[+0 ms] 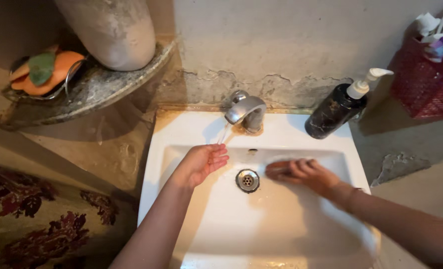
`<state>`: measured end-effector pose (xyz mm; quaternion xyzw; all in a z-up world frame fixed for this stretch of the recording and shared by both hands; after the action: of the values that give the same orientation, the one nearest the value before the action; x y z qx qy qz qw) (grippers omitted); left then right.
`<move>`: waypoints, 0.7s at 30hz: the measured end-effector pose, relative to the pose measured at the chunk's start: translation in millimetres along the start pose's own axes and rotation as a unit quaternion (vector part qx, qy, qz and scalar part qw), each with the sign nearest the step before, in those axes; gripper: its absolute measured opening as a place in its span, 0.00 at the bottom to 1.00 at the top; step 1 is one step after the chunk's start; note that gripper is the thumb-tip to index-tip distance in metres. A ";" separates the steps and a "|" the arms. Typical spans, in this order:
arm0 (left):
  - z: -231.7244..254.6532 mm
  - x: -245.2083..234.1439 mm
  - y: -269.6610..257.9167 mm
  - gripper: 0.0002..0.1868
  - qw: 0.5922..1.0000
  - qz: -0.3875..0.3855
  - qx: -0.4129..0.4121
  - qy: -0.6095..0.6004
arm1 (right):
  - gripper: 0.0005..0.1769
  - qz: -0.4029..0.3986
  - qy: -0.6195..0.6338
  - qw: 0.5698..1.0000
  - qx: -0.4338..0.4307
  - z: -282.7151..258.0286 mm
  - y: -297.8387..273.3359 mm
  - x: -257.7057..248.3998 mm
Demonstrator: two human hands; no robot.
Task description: The person cleans a bathroom sink and faucet using a brush and a liquid soap bottle, then opens a container to scoop out a white powder.
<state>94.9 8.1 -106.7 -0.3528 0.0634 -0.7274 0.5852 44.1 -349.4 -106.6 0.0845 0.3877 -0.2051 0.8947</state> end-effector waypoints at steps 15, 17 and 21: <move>10.5 1.8 22.3 0.11 0.991 -0.010 -0.001 -0.134 | 0.49 0.120 -0.066 0.990 -0.029 -16.6 121.4 -35.7; 21.6 -0.1 14.1 0.10 0.992 -0.008 0.008 -0.124 | 0.51 0.161 -0.162 0.973 -0.042 -0.4 99.2 -31.0; 19.2 8.2 6.3 0.12 0.993 -0.024 0.018 -0.117 | 0.46 0.082 -0.168 0.975 -0.118 44.5 0.1 -29.8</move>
<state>110.7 5.0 -92.0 -0.4259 -0.0270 -0.6959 0.5777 55.2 -354.1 -54.5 -0.0260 0.2447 -0.0950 0.9646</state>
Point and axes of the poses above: each hand's wrist, its own y-axis towards the middle knuckle, its own x-axis out of the palm, z = x × y, the point moved 3 cm from there along y, towards the middle knuckle, and after that the axes turned 6 degrees about y, right-handed, at the moved point
